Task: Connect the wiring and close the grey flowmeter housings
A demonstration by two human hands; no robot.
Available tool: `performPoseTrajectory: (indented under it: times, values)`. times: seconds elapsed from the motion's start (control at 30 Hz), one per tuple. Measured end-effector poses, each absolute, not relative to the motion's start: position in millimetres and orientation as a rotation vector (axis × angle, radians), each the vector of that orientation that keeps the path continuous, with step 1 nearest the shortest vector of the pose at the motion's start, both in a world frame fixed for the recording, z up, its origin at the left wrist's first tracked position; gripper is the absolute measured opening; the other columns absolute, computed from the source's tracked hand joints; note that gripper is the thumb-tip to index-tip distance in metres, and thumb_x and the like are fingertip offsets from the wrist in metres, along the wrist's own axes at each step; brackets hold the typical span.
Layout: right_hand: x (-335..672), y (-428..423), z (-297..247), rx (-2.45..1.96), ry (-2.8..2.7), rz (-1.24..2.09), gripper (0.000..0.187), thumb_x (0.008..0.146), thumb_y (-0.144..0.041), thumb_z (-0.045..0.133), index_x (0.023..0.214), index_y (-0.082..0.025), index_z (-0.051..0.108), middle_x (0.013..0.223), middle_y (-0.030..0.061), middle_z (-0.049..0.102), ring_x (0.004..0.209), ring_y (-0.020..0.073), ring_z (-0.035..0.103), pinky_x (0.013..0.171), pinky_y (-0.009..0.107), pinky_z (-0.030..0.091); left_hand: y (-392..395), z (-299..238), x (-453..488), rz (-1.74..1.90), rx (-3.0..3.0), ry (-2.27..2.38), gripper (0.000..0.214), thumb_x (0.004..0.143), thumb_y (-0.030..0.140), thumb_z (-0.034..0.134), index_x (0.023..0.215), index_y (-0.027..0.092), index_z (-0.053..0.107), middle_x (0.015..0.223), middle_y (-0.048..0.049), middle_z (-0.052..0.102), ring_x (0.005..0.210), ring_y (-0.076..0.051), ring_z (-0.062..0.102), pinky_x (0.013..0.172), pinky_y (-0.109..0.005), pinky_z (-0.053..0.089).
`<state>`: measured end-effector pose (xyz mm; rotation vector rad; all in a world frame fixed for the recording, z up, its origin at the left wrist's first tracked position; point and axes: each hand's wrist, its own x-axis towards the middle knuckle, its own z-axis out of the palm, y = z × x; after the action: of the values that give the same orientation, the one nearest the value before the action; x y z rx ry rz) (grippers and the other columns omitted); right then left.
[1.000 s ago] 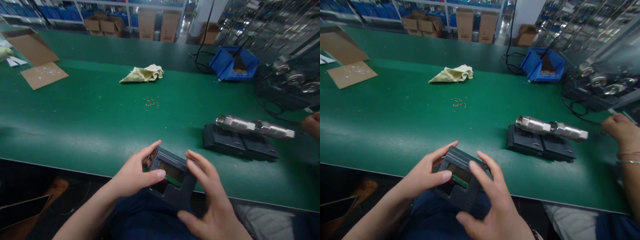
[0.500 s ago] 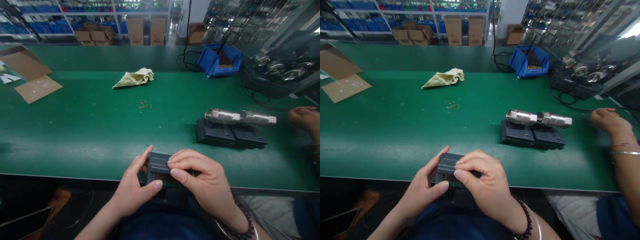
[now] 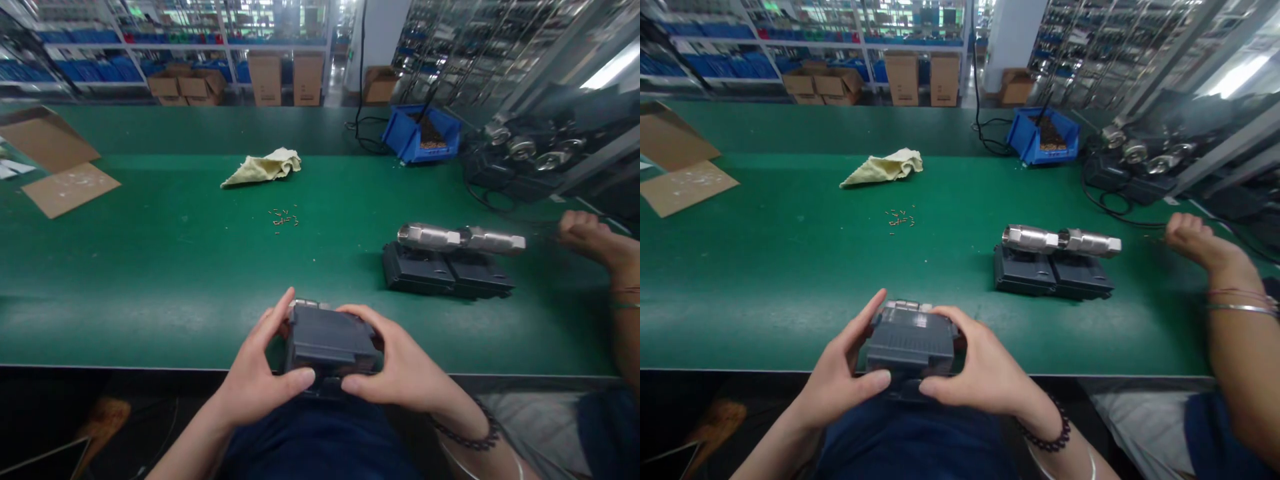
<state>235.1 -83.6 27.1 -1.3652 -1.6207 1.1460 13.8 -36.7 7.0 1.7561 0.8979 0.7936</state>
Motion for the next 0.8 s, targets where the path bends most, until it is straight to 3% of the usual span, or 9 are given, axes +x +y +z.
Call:
performPoseTrajectory:
  times: [0.07,0.13,0.27,0.33,0.47,0.53,0.63,0.8]
  values:
    - [231.6,-81.2,23.4,-1.393,-1.715,0.883,0.059,0.058,-0.012,0.068,0.114,-0.020,0.055,0.104,0.0058,0.069,0.091,0.0206,0.067,0.078,0.032,0.058,-30.0,1.0,13.6,0.885,2.033,0.825,0.086,0.076,0.031,0.071,0.147,0.035,0.022,0.126,-0.0073,0.058,0.113,-0.025,0.054,0.097,-0.045,0.046]
    - [231.6,-75.3,14.0,-1.305,-1.808,0.558,0.057,0.061,-0.004,0.059,0.115,-0.020,0.054,0.111,0.0079,0.067,0.100,0.0211,0.065,0.087,0.034,0.056,-21.3,-7.0,17.3,1.011,2.279,0.765,0.083,0.078,0.013,0.064,0.147,0.031,0.022,0.122,-0.0079,0.061,0.113,-0.022,0.054,0.097,-0.041,0.047]
    - [231.0,-62.6,-15.6,-1.125,-1.902,0.046,0.055,0.070,0.004,0.046,0.121,-0.018,0.049,0.120,0.0125,0.063,0.119,0.0219,0.057,0.100,0.043,0.051,-10.8,-22.0,29.2,1.195,2.570,0.750,0.068,0.074,-0.008,0.046,0.136,0.020,0.038,0.119,-0.0115,0.062,0.115,-0.020,0.054,0.099,-0.039,0.048]
    - [230.1,-62.6,-26.6,-1.133,-1.886,-0.059,0.055,0.073,0.005,0.044,0.123,-0.018,0.047,0.118,0.0125,0.064,0.119,0.0212,0.056,0.098,0.044,0.052,-13.8,-23.7,31.9,1.168,2.642,0.759,0.060,0.077,-0.004,0.046,0.133,0.015,0.039,0.120,-0.0147,0.060,0.118,-0.023,0.054,0.099,-0.042,0.049]
    - [228.6,-79.9,-25.6,-1.206,-1.934,-0.058,0.059,0.071,0.006,0.042,0.125,-0.017,0.046,0.123,0.0134,0.060,0.129,0.0216,0.047,0.103,0.045,0.049,-26.6,-23.0,23.2,0.994,2.671,0.809,0.048,0.083,0.021,0.060,0.128,0.012,0.044,0.123,-0.0179,0.060,0.120,-0.029,0.053,0.096,-0.044,0.052]
    - [225.0,-91.4,-18.5,-1.298,-2.027,0.073,0.059,0.069,0.002,0.047,0.125,-0.016,0.046,0.130,0.0144,0.054,0.135,0.0243,0.039,0.105,0.045,0.047,-29.4,-28.2,16.3,1.063,2.718,0.743,0.036,0.085,0.015,0.056,0.120,0.016,0.052,0.114,-0.0131,0.067,0.114,-0.024,0.058,0.094,-0.037,0.054]
    - [215.4,-100.5,-14.1,-1.434,-2.097,0.180,0.058,0.070,-0.013,0.063,0.125,-0.016,0.049,0.136,0.0174,0.048,0.137,0.0311,0.034,0.104,0.047,0.047,-28.4,-40.3,13.7,1.154,2.746,0.696,0.033,0.083,0.006,0.057,0.113,0.018,0.058,0.102,-0.0078,0.072,0.105,-0.020,0.063,0.092,-0.029,0.054]
    - [208.3,-80.5,-22.6,-1.517,-1.975,-0.144,0.041,0.074,-0.009,0.065,0.113,-0.015,0.055,0.124,0.0191,0.058,0.125,0.0349,0.049,0.095,0.055,0.051,-20.1,-43.9,32.6,1.233,2.732,0.730,0.034,0.086,0.005,0.052,0.117,0.018,0.058,0.107,-0.0089,0.071,0.112,-0.020,0.062,0.093,-0.030,0.054]
